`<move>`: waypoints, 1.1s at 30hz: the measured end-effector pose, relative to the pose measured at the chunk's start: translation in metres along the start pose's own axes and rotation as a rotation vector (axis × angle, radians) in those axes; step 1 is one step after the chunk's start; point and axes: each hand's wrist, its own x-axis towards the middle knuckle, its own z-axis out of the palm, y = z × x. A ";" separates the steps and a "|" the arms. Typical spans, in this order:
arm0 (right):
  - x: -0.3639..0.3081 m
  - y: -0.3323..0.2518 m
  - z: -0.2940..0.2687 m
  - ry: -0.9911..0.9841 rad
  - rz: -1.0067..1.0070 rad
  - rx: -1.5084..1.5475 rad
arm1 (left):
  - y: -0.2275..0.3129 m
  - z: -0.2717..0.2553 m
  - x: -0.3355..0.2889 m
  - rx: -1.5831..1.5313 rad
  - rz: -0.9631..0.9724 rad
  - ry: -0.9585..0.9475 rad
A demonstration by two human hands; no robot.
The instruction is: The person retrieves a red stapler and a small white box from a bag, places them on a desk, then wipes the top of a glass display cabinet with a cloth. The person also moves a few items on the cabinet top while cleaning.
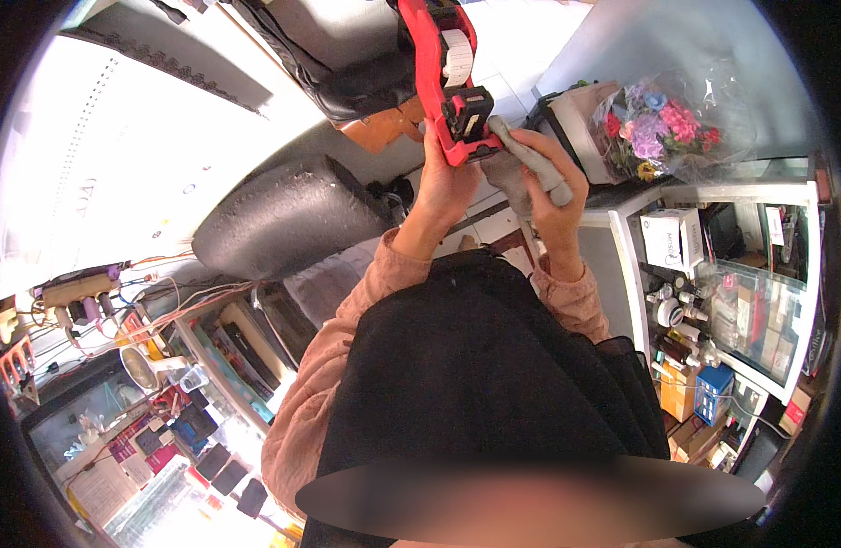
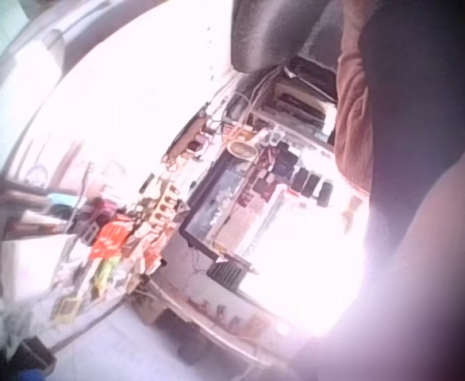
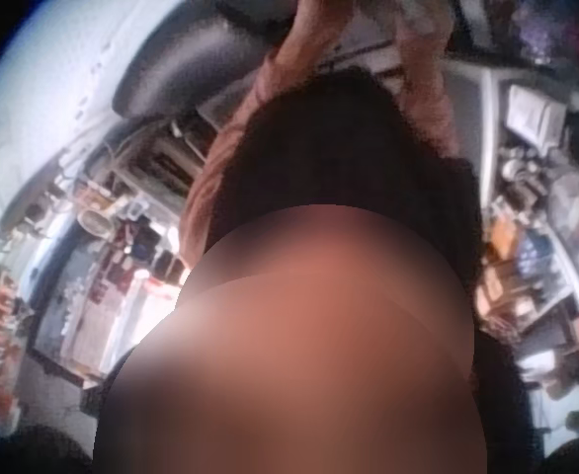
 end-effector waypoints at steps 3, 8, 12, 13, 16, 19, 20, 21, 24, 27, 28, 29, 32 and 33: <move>0.004 0.003 -0.008 -0.063 0.176 0.136 | 0.000 -0.014 -0.002 -0.006 0.028 0.062; 0.024 0.016 0.001 0.046 0.229 0.234 | 0.014 -0.022 -0.011 -0.115 -0.025 -0.126; 0.057 0.034 0.028 0.044 0.106 0.183 | 0.037 -0.024 -0.020 -0.271 -0.086 -0.159; 0.066 0.037 0.039 0.018 0.051 0.172 | 0.042 -0.025 -0.021 -0.250 -0.069 -0.160; 0.085 0.041 0.076 -0.020 -0.201 0.055 | 0.052 -0.027 -0.023 -0.170 -0.058 -0.149; 0.083 0.038 0.105 -0.061 -0.322 -0.106 | 0.052 -0.031 -0.024 -0.097 0.049 0.035; 0.079 0.038 0.112 -0.092 -0.338 -0.171 | 0.052 -0.033 -0.024 -0.095 0.050 0.024; 0.075 0.039 0.114 -0.091 -0.325 -0.141 | 0.053 -0.036 -0.024 -0.094 0.051 0.013; 0.064 0.050 0.109 -0.115 -0.260 -0.085 | 0.057 -0.045 -0.022 -0.150 0.003 -0.072; 0.066 0.064 0.089 -0.265 -0.037 -0.075 | 0.061 -0.053 -0.020 -0.226 -0.035 -0.128; 0.075 0.068 0.082 -0.342 0.049 0.122 | 0.062 -0.055 -0.019 -0.231 -0.043 -0.144; 0.084 0.070 0.081 -0.268 -0.063 0.106 | 0.063 -0.056 -0.019 -0.235 -0.053 -0.161; 0.121 0.068 0.077 -0.095 -0.223 -0.045 | 0.061 -0.059 -0.019 -0.216 -0.068 -0.148; 0.134 0.065 0.083 -0.047 -0.293 -0.062 | 0.060 -0.060 -0.019 -0.201 -0.062 -0.139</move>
